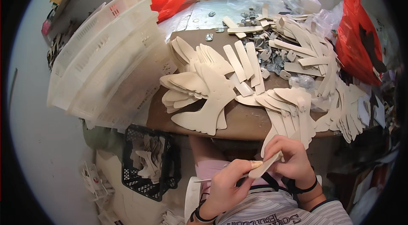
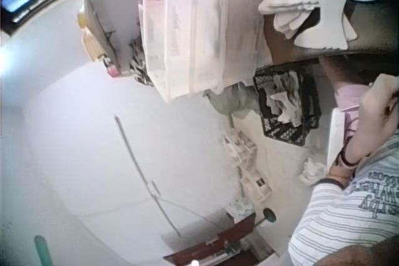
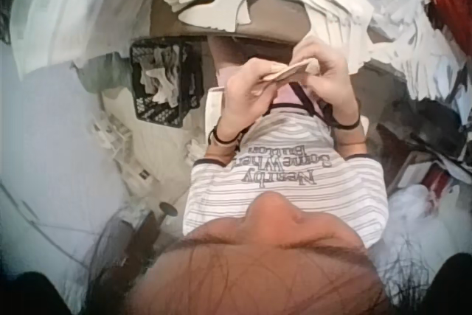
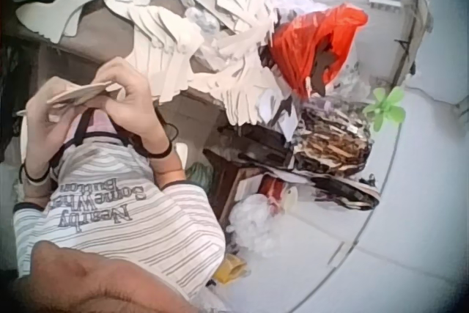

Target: Manually attaching small metal fasteners or eyelets to white shoe upper components.

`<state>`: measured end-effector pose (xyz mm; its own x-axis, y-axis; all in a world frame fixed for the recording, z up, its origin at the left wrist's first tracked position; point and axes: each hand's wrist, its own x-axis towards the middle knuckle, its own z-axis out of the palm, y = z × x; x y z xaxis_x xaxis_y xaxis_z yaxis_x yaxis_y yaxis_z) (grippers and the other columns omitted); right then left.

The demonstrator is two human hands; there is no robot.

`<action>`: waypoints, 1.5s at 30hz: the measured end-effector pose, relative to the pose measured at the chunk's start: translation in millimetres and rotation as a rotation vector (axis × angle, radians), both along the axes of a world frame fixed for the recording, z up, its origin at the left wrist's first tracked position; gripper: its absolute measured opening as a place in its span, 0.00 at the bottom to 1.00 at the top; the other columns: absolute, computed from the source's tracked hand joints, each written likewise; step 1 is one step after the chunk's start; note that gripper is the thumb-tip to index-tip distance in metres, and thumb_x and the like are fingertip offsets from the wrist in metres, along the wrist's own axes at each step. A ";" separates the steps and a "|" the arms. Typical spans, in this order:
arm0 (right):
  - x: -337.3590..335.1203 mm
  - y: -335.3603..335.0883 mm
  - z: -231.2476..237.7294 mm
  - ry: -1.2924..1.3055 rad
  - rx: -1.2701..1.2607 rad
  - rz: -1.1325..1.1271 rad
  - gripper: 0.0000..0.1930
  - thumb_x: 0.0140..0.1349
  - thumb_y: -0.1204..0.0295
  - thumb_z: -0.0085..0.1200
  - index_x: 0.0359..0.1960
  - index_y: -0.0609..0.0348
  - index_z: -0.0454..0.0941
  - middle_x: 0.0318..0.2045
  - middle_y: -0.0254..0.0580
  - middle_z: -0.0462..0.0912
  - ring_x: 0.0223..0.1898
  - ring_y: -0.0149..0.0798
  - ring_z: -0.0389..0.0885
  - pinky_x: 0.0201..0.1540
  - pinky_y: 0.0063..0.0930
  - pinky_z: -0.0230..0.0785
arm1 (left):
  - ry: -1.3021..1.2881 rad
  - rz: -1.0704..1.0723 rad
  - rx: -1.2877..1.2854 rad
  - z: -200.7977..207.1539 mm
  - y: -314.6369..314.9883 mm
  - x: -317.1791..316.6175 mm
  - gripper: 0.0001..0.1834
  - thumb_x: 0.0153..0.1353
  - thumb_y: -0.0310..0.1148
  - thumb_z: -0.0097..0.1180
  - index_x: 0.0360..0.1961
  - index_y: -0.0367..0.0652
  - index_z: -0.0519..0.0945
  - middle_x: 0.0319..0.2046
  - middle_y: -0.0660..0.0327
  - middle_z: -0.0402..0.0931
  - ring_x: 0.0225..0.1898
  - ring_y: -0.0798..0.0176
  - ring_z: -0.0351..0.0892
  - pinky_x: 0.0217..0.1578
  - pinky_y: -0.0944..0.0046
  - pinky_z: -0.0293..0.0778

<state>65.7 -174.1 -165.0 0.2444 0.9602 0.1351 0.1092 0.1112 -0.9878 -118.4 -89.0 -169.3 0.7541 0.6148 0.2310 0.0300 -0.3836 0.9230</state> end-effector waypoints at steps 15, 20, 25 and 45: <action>-21.9 -19.6 -4.4 -0.599 0.564 -0.084 0.14 0.36 0.81 0.58 0.31 0.63 0.81 0.30 0.40 0.79 0.29 0.42 0.79 0.30 0.30 0.72 | -0.422 -0.054 0.417 -27.8 -3.2 -12.2 0.16 0.46 0.24 0.68 0.37 0.35 0.78 0.39 0.51 0.83 0.40 0.49 0.85 0.37 0.60 0.83; -16.7 -22.5 -5.9 -0.686 0.546 -0.001 0.10 0.44 0.77 0.58 0.32 0.63 0.81 0.31 0.40 0.80 0.29 0.39 0.79 0.32 0.29 0.74 | -0.101 -0.051 0.190 -18.9 1.1 -14.6 0.18 0.43 0.20 0.63 0.40 0.39 0.81 0.41 0.56 0.80 0.45 0.52 0.80 0.49 0.57 0.74; -18.6 -20.3 0.5 -0.708 0.634 0.054 0.08 0.50 0.77 0.55 0.32 0.63 0.81 0.31 0.40 0.80 0.30 0.37 0.79 0.33 0.29 0.74 | -0.169 -0.116 0.147 -21.8 2.2 -14.9 0.17 0.43 0.19 0.62 0.39 0.41 0.81 0.41 0.60 0.80 0.42 0.56 0.80 0.44 0.59 0.69; -23.1 -21.5 0.9 -0.680 0.586 0.089 0.15 0.49 0.74 0.54 0.37 0.71 0.82 0.32 0.45 0.77 0.30 0.43 0.77 0.32 0.33 0.73 | -0.323 0.032 0.733 -24.3 -4.4 -35.3 0.10 0.51 0.28 0.62 0.36 0.47 0.77 0.42 0.67 0.80 0.43 0.67 0.82 0.37 0.70 0.70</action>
<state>42.6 -195.6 -164.1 -0.1390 0.7031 0.6973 0.6162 0.6126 -0.4949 -153.7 -93.4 -193.6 0.5655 0.2418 0.7885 -0.1748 -0.8992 0.4011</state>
